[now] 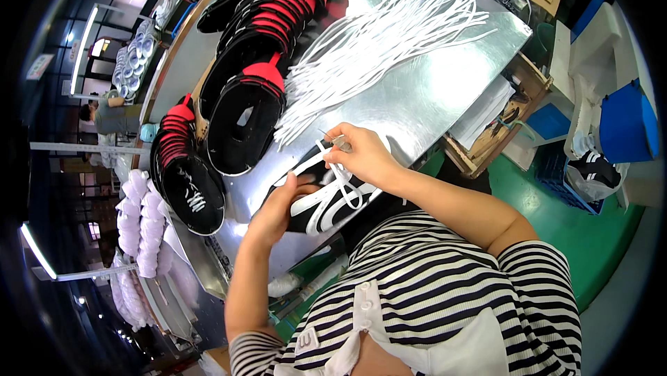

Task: The person laces a black and white athletic shoe by threading white laces through eyelets and pulling them tight.

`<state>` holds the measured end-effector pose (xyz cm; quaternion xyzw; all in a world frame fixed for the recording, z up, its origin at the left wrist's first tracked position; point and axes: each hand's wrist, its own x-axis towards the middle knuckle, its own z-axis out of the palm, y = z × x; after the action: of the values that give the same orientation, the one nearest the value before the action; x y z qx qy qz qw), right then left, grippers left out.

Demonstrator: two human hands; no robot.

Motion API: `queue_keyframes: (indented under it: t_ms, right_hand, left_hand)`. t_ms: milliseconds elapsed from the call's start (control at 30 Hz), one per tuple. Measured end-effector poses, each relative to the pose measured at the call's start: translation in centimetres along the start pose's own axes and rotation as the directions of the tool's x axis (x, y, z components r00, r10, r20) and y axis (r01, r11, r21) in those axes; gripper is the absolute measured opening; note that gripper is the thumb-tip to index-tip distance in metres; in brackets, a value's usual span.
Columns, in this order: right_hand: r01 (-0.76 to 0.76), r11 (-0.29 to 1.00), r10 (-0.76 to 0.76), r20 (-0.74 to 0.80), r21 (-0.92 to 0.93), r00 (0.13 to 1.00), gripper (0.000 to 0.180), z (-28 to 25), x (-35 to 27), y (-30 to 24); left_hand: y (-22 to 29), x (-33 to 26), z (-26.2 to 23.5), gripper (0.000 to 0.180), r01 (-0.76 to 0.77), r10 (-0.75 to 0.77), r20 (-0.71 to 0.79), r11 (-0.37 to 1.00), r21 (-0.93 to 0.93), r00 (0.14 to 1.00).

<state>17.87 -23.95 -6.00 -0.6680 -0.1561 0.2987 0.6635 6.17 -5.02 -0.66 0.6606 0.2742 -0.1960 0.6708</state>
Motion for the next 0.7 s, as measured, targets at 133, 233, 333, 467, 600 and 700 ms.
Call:
queue_keyframes:
  t_ms: [133,233,333,467,600,700]
  right_hand:
    - [0.040,0.994,-0.045,-0.040,-0.105,0.998,0.040,0.5,0.0,0.1]
    - [0.019,0.983,-0.026,-0.034,-0.184,0.999,0.044,-0.4,-0.4,-0.4]
    - [0.084,0.941,-0.088,0.004,-0.328,0.996,0.046,-0.6,-0.7,-0.5]
    - [0.153,0.895,-0.147,0.046,-0.419,0.988,0.044,-0.5,-0.7,-0.3]
    - [0.261,0.913,-0.244,0.095,-0.315,0.965,0.032,-1.0,-1.4,-0.2]
    - [0.335,0.865,-0.305,0.137,-0.373,0.942,0.025,-2.1,-2.0,-0.3]
  left_hand:
    - [0.2,3.1,1.4,0.057,0.202,-0.177,0.121,0.949,-0.243,0.977]
    - [-0.2,2.9,3.3,0.044,-0.090,0.085,-0.075,0.994,-0.057,0.994]
    - [-0.1,2.4,4.7,0.030,-0.236,0.229,-0.209,0.972,-0.009,0.951]
    - [-1.1,3.0,4.8,0.015,-0.326,0.335,-0.310,0.942,0.079,0.890]
    - [-1.0,2.9,4.9,0.014,-0.312,0.327,-0.356,0.945,0.101,0.875]
    - [-0.7,3.0,5.4,0.013,-0.323,0.342,-0.394,0.939,0.116,0.853]
